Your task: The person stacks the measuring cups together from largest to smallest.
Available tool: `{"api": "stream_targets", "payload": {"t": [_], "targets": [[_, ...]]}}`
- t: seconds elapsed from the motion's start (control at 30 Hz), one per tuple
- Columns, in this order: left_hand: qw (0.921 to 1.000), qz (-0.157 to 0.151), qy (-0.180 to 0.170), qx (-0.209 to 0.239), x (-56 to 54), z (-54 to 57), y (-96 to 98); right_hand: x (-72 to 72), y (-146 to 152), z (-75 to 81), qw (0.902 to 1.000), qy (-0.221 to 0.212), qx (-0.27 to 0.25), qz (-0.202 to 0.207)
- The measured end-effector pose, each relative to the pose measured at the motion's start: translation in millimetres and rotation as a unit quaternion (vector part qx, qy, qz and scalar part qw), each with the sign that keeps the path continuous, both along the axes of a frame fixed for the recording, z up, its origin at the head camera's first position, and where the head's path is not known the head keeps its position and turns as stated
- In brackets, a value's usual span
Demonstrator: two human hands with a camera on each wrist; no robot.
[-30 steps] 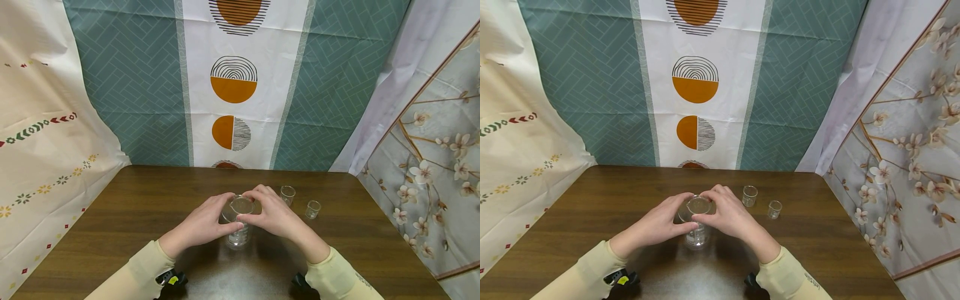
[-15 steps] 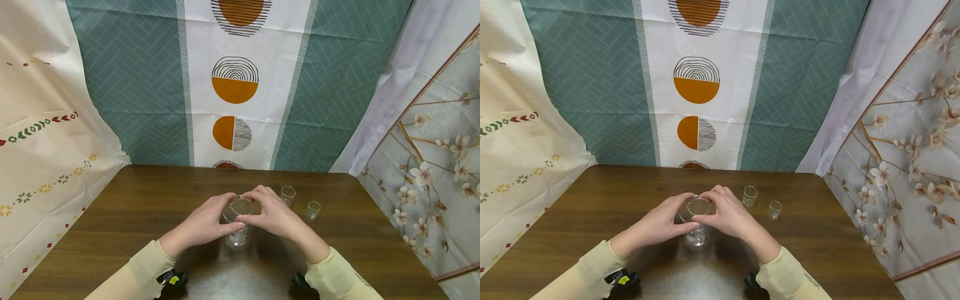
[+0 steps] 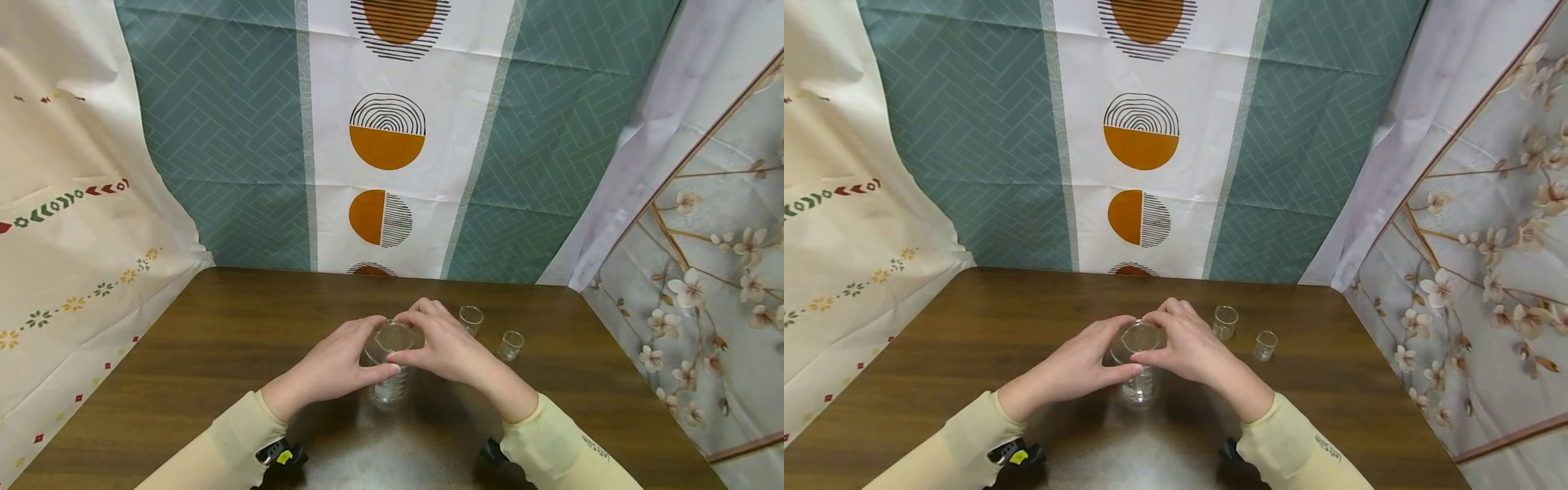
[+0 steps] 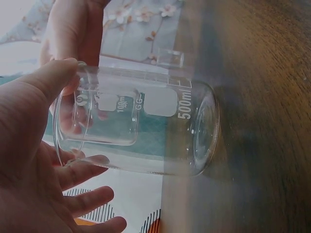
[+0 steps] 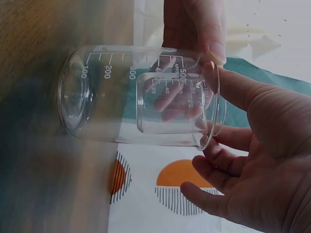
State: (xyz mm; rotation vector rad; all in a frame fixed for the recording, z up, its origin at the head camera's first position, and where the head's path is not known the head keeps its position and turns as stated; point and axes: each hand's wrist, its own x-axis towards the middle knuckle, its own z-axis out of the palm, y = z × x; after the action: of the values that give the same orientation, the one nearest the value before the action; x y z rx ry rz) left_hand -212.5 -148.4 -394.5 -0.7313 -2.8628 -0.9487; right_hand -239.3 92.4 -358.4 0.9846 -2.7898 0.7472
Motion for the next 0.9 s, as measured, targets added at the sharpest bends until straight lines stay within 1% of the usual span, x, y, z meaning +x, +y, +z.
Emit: {"api": "stream_targets", "payload": {"t": [0.33, 0.57, 0.9], "targets": [[1.0000, -0.002, 0.005, -0.001, 0.4, -0.1, -0.1, -5.1, -0.5, 10.9, 0.9988, -0.013, 0.047, 0.006], [1.0000, -0.003, 0.006, 0.000, 0.3, -0.5, -0.8, -10.7, -4.8, 18.1, 0.9963, -0.013, 0.080, 0.031], [1.0000, -0.002, 0.008, 0.001, 0.6, -1.6, 0.0, -13.4, -10.7, 26.4, 0.9912, -0.037, 0.113, 0.058]]}}
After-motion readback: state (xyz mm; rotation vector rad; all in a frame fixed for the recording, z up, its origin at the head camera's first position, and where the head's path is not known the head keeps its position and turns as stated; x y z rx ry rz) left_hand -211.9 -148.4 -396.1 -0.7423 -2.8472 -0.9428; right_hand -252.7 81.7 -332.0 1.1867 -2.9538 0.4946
